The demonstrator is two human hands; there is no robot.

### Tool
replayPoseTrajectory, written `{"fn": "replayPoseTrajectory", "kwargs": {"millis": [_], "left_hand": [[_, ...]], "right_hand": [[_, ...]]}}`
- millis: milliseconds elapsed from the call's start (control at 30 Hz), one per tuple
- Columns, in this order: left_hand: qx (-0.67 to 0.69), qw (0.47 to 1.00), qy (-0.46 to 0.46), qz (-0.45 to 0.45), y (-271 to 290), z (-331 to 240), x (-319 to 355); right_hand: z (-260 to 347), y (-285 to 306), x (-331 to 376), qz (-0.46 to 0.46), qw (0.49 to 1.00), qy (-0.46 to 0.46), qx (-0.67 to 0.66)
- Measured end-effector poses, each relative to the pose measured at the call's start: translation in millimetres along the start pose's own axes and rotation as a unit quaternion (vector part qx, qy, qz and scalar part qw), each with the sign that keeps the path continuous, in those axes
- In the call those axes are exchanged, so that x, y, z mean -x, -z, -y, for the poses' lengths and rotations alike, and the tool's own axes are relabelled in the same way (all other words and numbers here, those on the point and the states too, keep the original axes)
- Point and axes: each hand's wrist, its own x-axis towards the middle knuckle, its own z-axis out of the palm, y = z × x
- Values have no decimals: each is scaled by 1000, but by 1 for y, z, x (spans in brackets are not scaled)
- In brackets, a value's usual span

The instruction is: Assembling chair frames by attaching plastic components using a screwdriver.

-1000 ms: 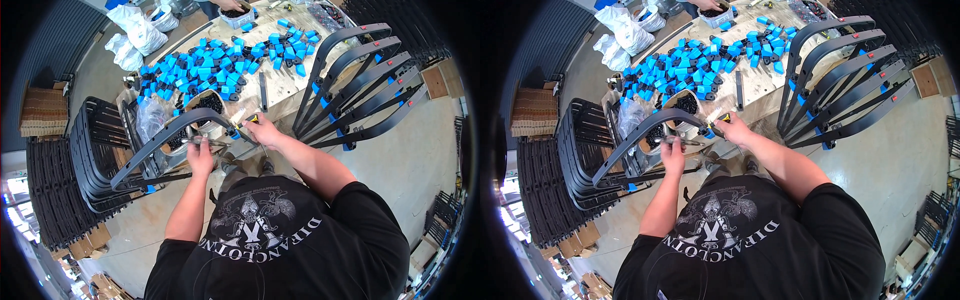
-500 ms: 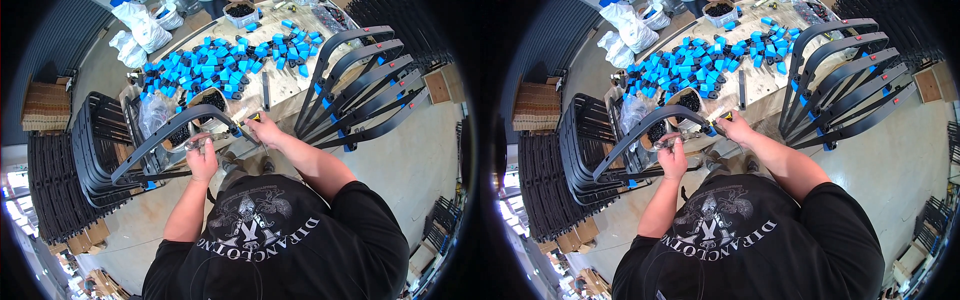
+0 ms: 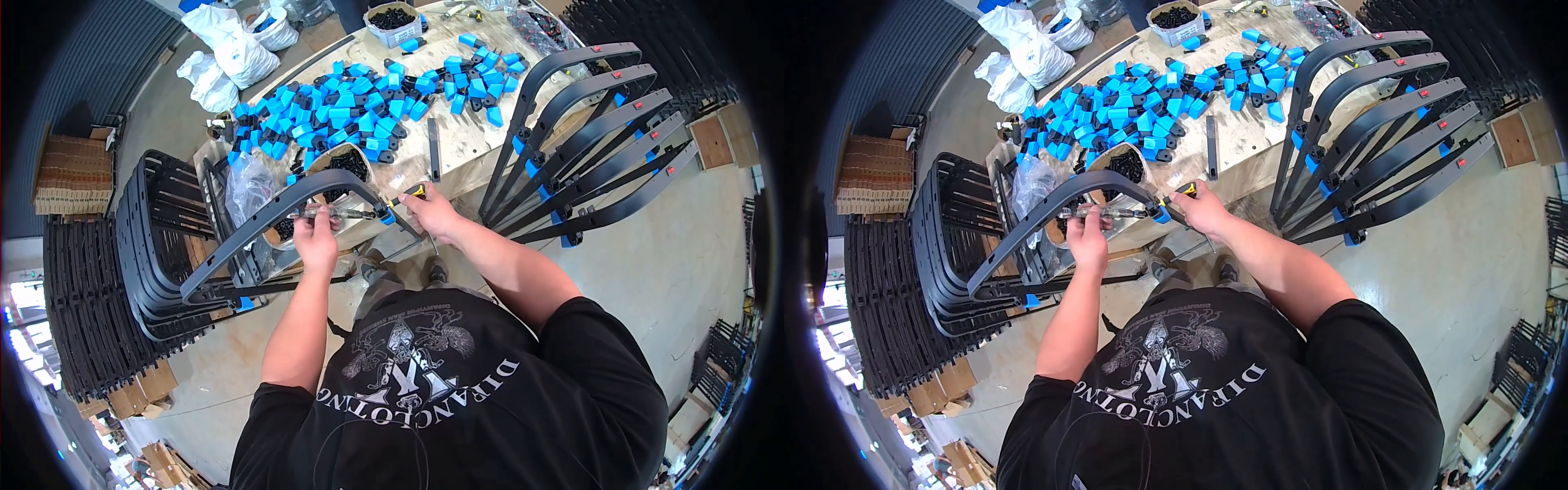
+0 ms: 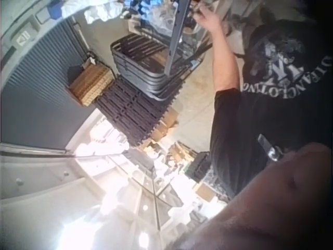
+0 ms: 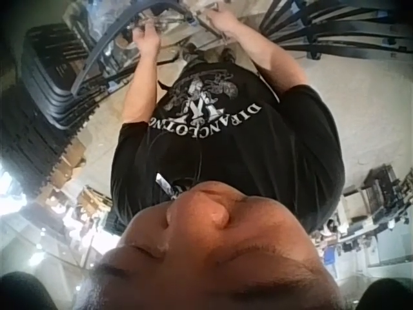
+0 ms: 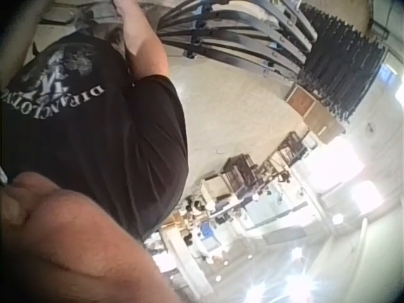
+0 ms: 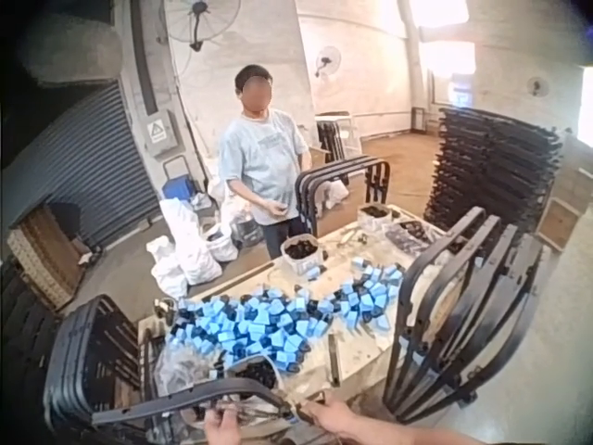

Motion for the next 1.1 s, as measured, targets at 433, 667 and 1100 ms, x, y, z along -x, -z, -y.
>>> {"fn": "replayPoseTrajectory", "kwargs": {"millis": [433,667,1100], "left_hand": [[32,991,133,5,0,11,-27],[-88,983,-139,83,-8,-14,41],[-442,743,-377,332,2,5,72]], "right_hand": [[-2,-1,-2,-10,1000,1,20],[-8,0,-5,-11,1000,14,5],[2,-5,6,3,1000,4,-8]]}}
